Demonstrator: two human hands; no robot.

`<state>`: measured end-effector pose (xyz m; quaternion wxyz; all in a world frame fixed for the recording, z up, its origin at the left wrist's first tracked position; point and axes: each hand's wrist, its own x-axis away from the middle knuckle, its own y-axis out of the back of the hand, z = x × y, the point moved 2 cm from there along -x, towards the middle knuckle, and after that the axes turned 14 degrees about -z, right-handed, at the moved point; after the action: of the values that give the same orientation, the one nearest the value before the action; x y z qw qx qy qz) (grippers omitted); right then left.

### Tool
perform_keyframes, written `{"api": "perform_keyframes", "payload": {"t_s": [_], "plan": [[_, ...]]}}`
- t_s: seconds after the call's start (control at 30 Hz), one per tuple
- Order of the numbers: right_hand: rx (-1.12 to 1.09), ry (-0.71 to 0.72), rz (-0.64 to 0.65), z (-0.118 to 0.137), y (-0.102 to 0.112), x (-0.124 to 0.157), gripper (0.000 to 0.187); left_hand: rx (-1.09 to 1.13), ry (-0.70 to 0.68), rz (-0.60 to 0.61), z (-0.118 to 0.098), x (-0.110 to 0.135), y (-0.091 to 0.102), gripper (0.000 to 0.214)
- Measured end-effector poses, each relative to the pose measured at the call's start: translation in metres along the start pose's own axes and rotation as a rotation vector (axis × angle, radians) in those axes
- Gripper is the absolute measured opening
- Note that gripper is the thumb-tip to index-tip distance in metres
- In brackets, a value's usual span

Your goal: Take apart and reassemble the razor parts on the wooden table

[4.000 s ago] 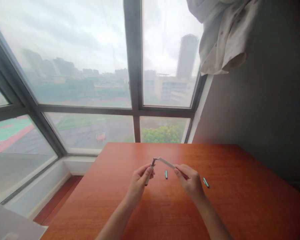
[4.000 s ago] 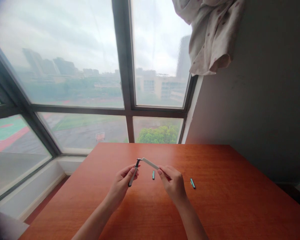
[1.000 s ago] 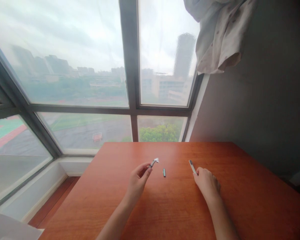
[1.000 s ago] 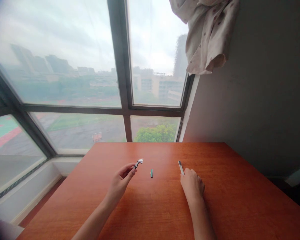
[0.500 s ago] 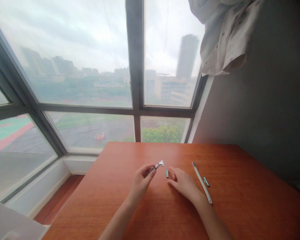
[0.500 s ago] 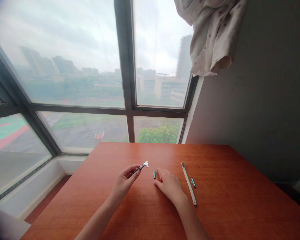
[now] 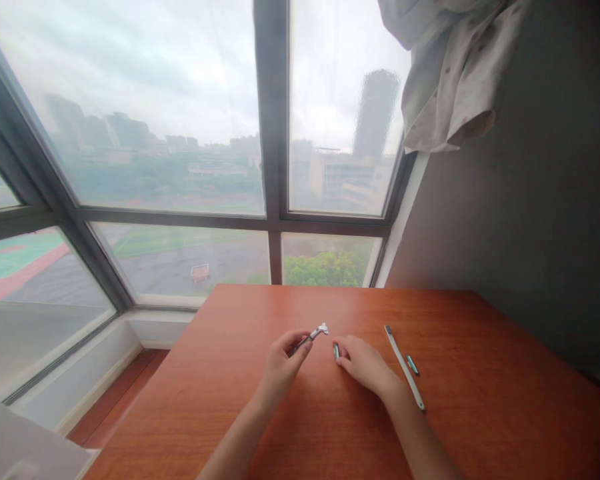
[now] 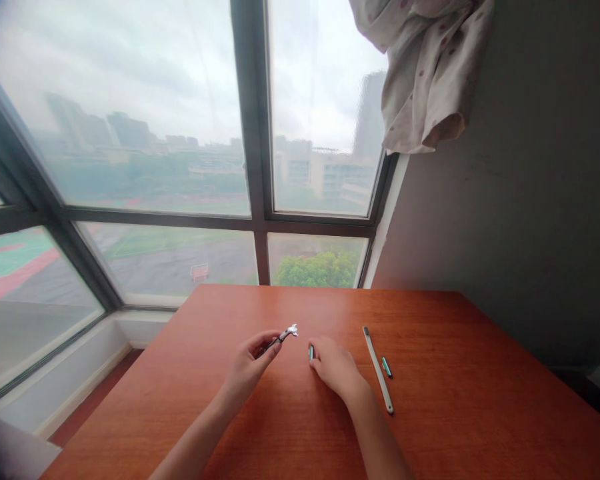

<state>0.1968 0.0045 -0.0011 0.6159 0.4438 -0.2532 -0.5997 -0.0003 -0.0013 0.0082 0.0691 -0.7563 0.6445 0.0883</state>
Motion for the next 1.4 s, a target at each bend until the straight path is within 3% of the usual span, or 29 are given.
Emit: {"api": "perform_keyframes", "payload": {"t_s": [0.27,0.87,0.97,1.17,1.4], "plan": [[-0.121,0.067,-0.019,-0.006,0.0,0.014,0.015,-0.016,0.011,0.007,0.0,0.0,0.0,0.028],[-0.095,-0.002,-0.071,0.0,-0.002,0.013,0.006,0.011,0.017,0.011,0.004,-0.001,0.0,0.029],[-0.241,0.003,-0.148,0.002,0.0,0.01,0.005,0.019,0.022,0.022,0.004,-0.001,-0.001,0.029],[-0.696,-0.119,-0.323,0.001,0.007,0.007,0.036,0.054,0.034,0.04,0.003,0.002,-0.004,0.03],[-1.311,-0.318,-0.275,0.01,0.016,0.012,0.043,0.11,0.064,0.068,-0.003,0.008,-0.007,0.031]]}}
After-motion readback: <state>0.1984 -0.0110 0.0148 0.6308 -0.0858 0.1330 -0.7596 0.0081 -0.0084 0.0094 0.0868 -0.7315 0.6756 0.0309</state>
